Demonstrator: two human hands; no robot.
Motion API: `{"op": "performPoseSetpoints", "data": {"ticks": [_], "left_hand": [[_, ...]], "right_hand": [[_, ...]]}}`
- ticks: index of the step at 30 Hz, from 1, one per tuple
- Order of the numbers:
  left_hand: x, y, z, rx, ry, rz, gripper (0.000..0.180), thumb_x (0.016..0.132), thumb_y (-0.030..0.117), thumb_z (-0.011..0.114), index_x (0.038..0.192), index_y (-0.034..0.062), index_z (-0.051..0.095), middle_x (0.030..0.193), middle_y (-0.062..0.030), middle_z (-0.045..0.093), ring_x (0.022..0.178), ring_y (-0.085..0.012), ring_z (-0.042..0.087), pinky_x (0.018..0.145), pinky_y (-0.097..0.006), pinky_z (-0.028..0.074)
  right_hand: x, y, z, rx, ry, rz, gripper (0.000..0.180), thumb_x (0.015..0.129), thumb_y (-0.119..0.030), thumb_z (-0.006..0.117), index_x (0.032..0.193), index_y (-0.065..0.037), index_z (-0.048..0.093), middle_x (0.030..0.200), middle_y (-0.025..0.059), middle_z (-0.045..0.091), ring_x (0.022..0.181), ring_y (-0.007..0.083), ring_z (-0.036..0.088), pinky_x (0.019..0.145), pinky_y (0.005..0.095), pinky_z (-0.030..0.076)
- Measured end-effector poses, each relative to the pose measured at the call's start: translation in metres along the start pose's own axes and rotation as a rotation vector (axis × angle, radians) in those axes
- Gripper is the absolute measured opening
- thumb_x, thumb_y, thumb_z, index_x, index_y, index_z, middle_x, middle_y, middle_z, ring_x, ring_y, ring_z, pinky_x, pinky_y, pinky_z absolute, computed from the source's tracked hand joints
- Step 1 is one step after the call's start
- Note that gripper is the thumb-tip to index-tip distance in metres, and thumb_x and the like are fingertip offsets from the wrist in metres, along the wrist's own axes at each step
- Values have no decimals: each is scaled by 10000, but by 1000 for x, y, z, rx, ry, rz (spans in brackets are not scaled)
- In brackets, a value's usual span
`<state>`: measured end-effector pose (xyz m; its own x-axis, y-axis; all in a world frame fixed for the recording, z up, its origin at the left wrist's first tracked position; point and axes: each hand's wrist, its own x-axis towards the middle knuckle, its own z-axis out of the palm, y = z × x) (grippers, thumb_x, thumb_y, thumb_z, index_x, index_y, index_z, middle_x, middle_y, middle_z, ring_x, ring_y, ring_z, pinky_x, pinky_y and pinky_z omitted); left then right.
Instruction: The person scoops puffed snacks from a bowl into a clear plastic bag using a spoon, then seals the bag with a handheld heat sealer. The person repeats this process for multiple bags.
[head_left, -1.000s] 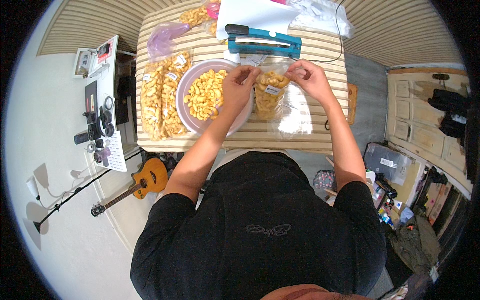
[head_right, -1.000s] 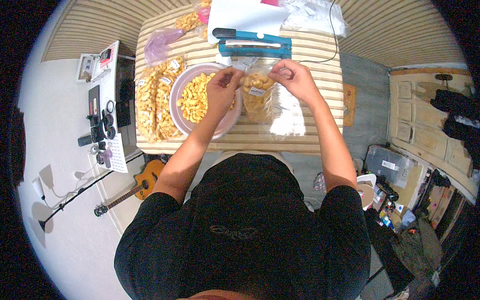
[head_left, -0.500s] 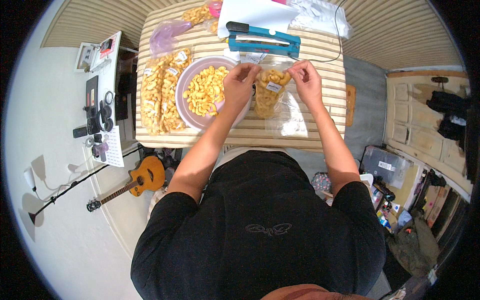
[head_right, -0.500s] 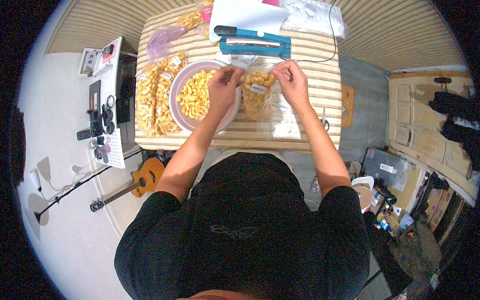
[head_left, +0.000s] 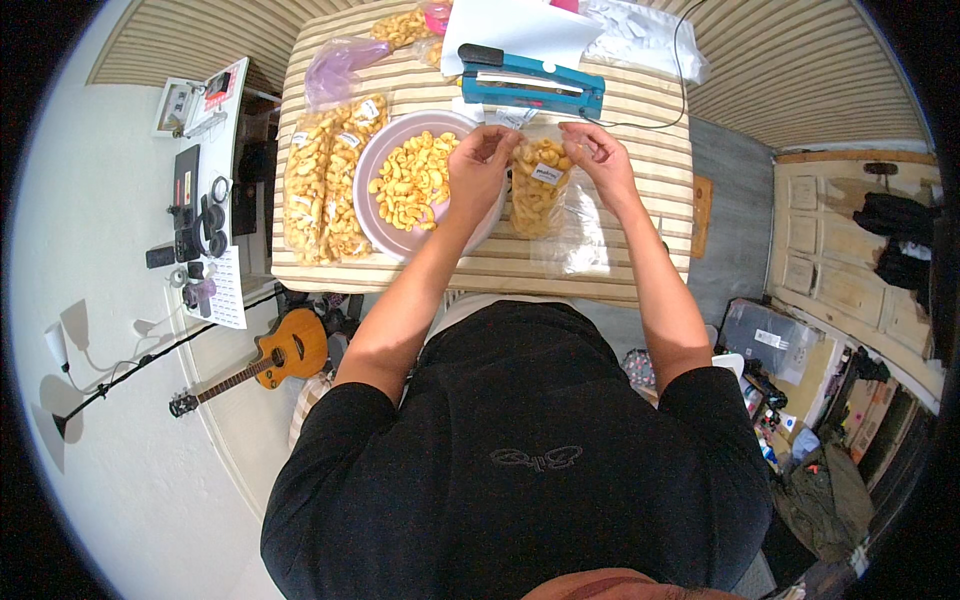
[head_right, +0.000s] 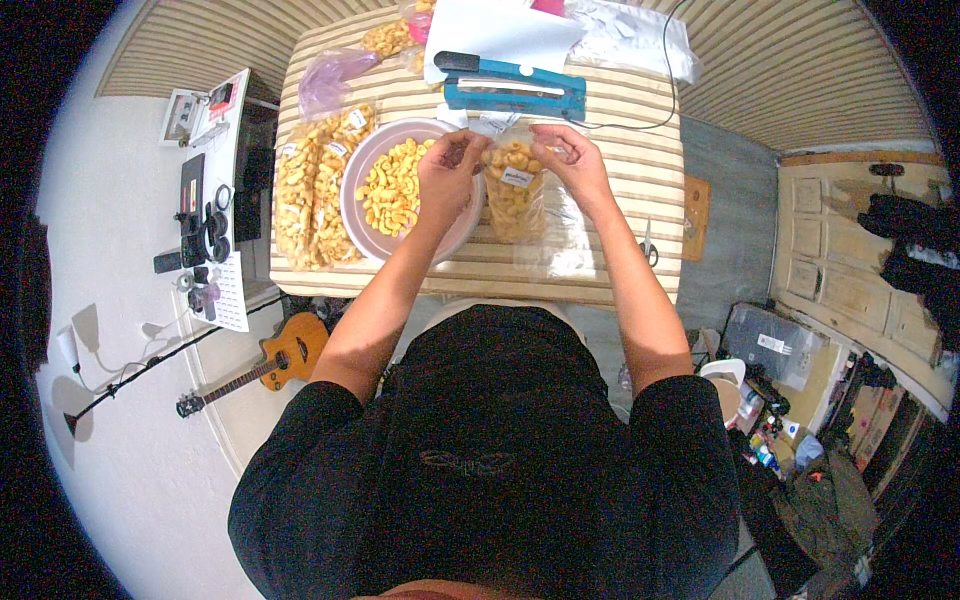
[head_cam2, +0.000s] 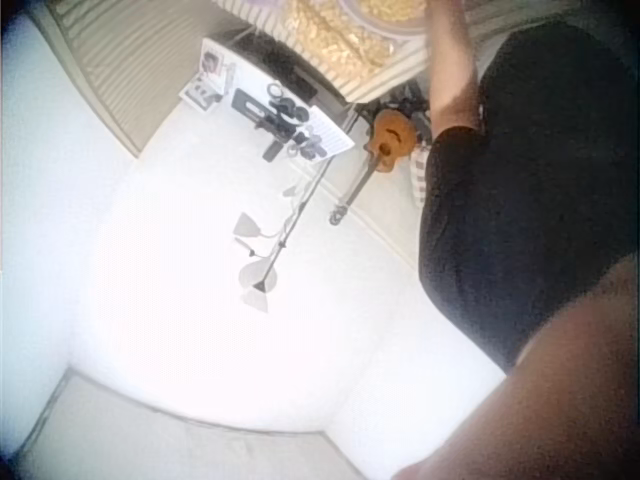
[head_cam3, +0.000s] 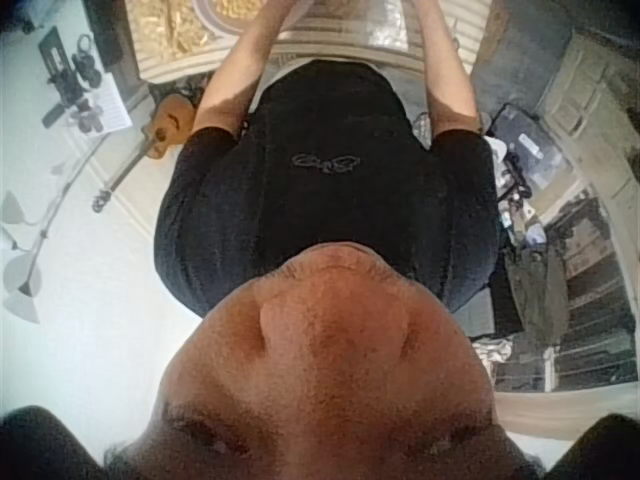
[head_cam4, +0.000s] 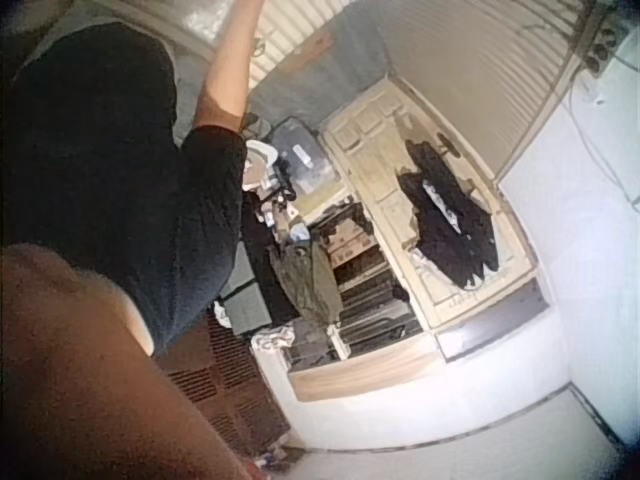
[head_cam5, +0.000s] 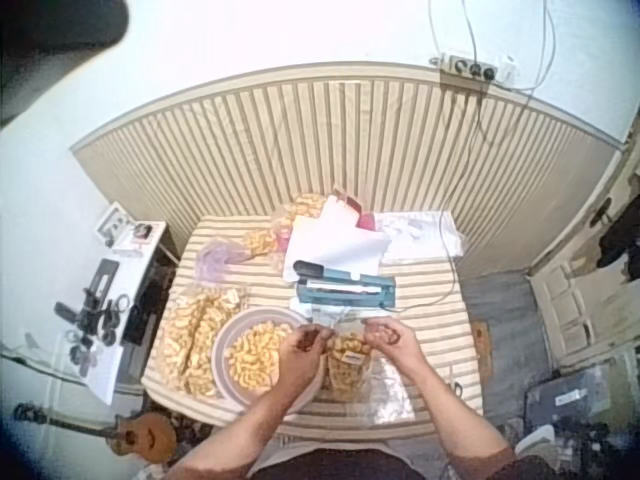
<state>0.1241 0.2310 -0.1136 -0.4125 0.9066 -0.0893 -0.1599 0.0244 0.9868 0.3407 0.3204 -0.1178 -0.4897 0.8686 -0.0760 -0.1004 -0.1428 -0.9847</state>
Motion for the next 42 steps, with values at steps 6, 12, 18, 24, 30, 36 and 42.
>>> {"op": "performPoseSetpoints", "data": {"ticks": [6,12,18,24,30,36,42], "left_hand": [[-1,4,1,-56,-3,-48,124,1096,115,777,1174,19,766,1094,-44,835,1010,-115,784,812,-270,626],[3,-2,-6,1,-37,-29,195,1097,164,789,1232,24,773,1126,-59,836,995,-115,783,816,-279,643],[1,1,-5,-3,-37,-37,184,1092,162,793,1217,28,776,1129,-59,840,986,-115,784,820,-287,646],[-10,6,-7,65,-67,135,167,1075,121,805,1206,19,789,1112,-71,838,986,-137,790,832,-291,651],[-73,59,-19,263,-37,392,131,970,-34,862,1090,-10,815,1067,-101,811,1027,-159,790,845,-292,675],[-103,38,-26,311,51,253,124,1017,-36,820,1133,5,804,1134,-74,793,1053,-151,768,924,-286,656],[-93,42,-21,358,44,447,154,939,-37,880,1072,6,815,994,-97,789,914,-178,764,770,-319,647]], "right_hand": [[7,21,-7,33,29,-35,246,1059,-81,814,1293,-37,752,1238,25,739,1182,107,687,980,289,585],[11,-21,-5,-217,30,-222,266,1030,-131,852,1278,-79,771,1185,15,733,1111,124,689,954,304,574],[11,-75,-14,-766,-118,-324,237,970,-197,891,1172,-91,826,1086,51,741,1037,201,717,914,373,589],[0,-93,-14,-850,-270,-289,167,925,-147,914,1065,-82,852,1065,50,789,1003,225,752,906,389,606],[-49,-111,-2,-794,-261,-408,124,883,-163,900,974,-94,852,966,44,772,941,274,739,865,420,566],[-67,-114,0,-1031,-233,-645,127,872,-160,906,984,-125,857,984,7,768,965,241,733,876,393,539],[-72,-111,3,-975,-220,-574,179,888,-183,897,1026,-88,834,1009,50,769,1022,284,742,940,424,555]]}}
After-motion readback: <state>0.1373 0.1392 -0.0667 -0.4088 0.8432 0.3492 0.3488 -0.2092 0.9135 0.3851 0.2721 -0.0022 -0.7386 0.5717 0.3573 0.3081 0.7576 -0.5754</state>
